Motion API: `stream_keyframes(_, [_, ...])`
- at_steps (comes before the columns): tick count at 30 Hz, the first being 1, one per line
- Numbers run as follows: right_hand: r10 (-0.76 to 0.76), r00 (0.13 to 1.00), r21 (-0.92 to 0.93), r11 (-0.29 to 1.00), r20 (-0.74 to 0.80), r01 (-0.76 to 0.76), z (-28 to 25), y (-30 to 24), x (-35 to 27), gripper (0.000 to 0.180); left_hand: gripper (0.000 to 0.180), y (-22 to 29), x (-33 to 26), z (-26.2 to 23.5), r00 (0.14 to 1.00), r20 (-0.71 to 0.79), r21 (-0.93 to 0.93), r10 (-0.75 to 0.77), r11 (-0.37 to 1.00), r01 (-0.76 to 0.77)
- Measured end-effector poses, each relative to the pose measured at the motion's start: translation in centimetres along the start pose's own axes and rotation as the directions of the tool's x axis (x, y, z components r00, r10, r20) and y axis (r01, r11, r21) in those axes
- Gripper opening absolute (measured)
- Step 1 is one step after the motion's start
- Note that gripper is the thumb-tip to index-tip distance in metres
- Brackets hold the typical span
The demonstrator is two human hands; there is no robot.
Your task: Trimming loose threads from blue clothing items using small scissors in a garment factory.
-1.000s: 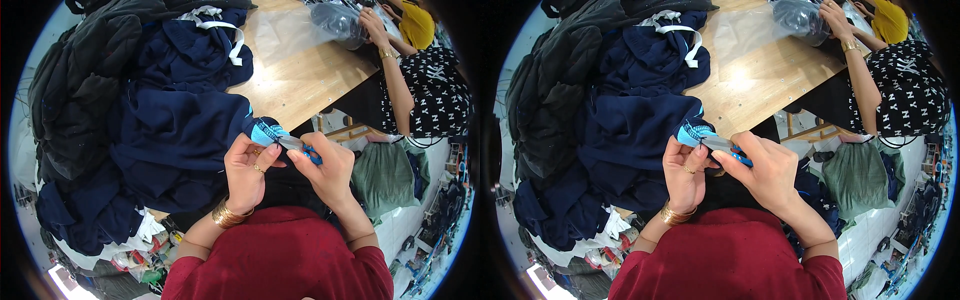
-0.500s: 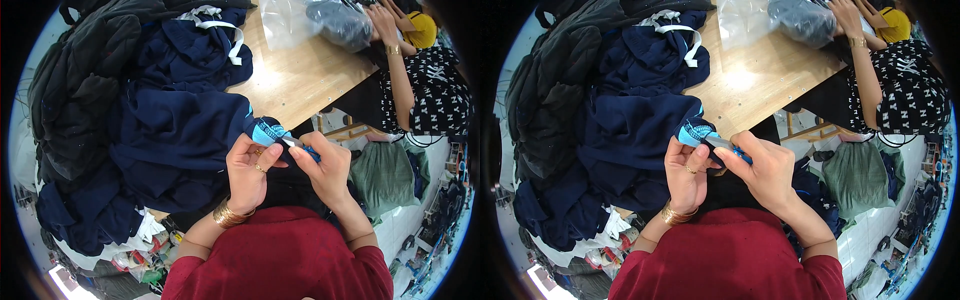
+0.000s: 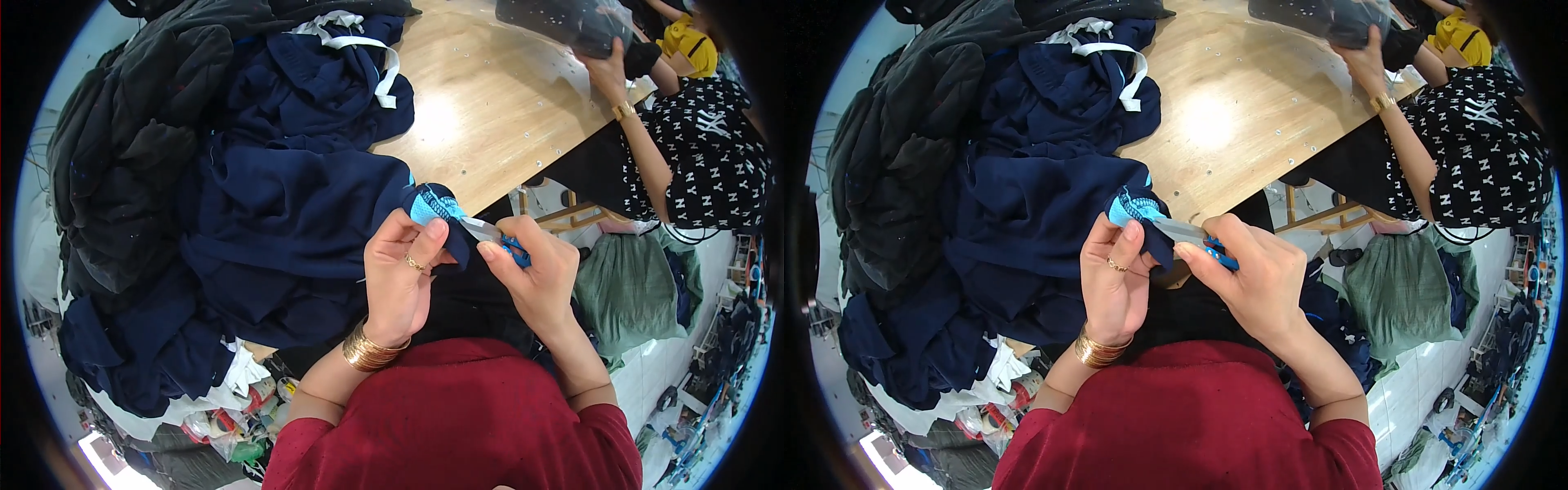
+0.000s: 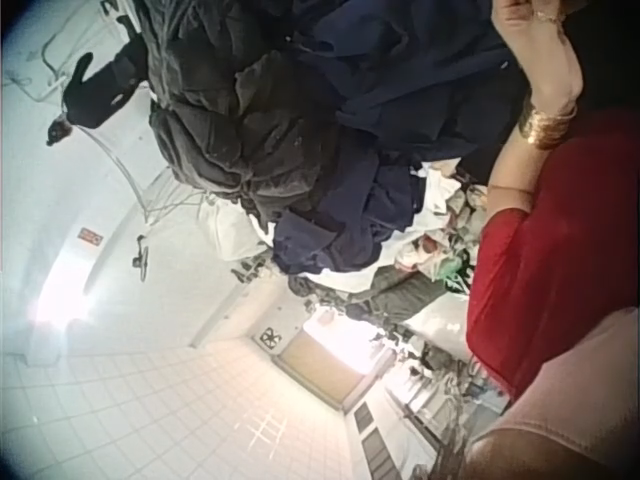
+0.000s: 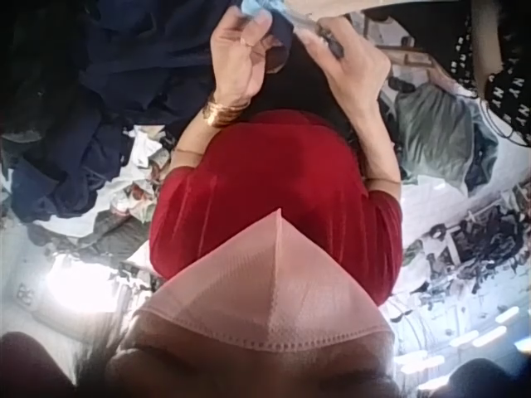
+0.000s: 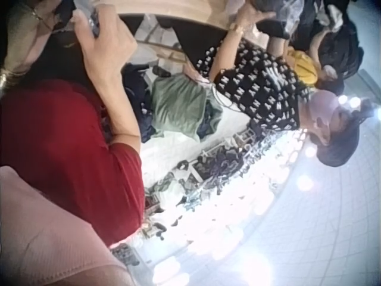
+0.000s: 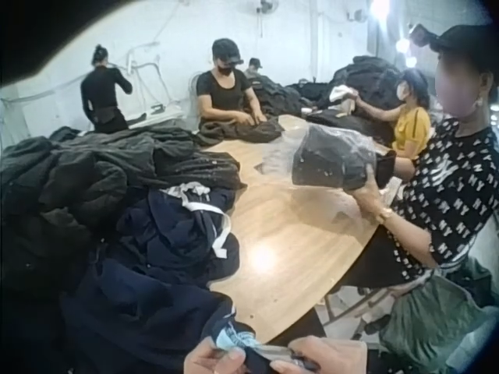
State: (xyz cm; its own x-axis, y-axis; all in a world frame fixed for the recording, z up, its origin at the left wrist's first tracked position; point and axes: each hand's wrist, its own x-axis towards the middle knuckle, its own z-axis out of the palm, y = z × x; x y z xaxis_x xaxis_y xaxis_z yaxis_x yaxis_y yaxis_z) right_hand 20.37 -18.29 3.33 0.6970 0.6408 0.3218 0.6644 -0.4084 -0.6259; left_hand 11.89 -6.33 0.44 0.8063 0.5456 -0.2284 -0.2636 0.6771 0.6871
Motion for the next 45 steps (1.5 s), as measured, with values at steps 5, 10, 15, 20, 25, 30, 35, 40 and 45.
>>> stream_keyframes(5, [-0.014, 1.000, -0.004, 1.000, -0.015, 0.013, -0.01, 0.12, 0.03, 0.027, 0.008, -0.05, -0.10, 0.23, 1.000, -0.005, 0.011, 0.001, 1.000, -0.001])
stream_keyframes(10, [-0.031, 0.999, -0.007, 1.000, -0.028, 0.031, 0.05, 0.12, 0.05, 0.027, 0.009, -0.19, -0.37, 0.41, 1.000, 0.006, 0.013, 0.029, 0.999, -0.029])
stream_keyframes(15, [-0.051, 0.998, -0.017, 0.999, -0.045, 0.050, -0.03, 0.13, -0.10, 0.026, 0.008, -0.21, -0.40, 0.53, 1.000, -0.010, -0.012, 0.009, 1.000, -0.010])
stream_keyframes(20, [-0.045, 0.998, -0.018, 0.999, -0.039, 0.045, -0.18, -0.06, -0.35, 0.025, 0.008, -0.39, -0.45, 0.37, 0.999, -0.012, 0.002, 0.049, 0.999, -0.049])
stream_keyframes(25, [-0.031, 0.999, -0.017, 0.999, -0.018, 0.031, -0.18, -0.19, -0.27, 0.025, 0.009, -0.57, -0.53, 0.35, 0.997, -0.007, 0.029, 0.082, 0.996, -0.081])
stream_keyframes(30, [-0.046, 0.998, -0.022, 0.999, -0.032, 0.045, -0.06, -0.27, -0.09, 0.025, 0.009, -0.56, -0.51, 0.59, 0.995, -0.022, 0.032, 0.094, 0.995, -0.093])
stream_keyframes(35, [-0.066, 0.997, -0.044, 0.997, -0.050, 0.064, 0.03, -0.25, -0.03, 0.025, 0.008, -0.63, -0.54, 0.50, 0.997, -0.024, 0.005, 0.068, 0.998, -0.068])
stream_keyframes(40, [-0.043, 0.998, -0.040, 0.998, -0.043, 0.042, 0.08, -0.22, -0.10, 0.025, 0.007, -0.57, -0.59, 0.44, 0.999, -0.014, -0.010, 0.048, 0.999, -0.048])
stream_keyframes(45, [-0.021, 0.999, -0.011, 1.000, -0.046, 0.020, 0.09, -0.24, -0.15, 0.025, 0.008, -0.58, -0.65, 0.44, 0.999, 0.002, -0.024, 0.040, 0.999, -0.040])
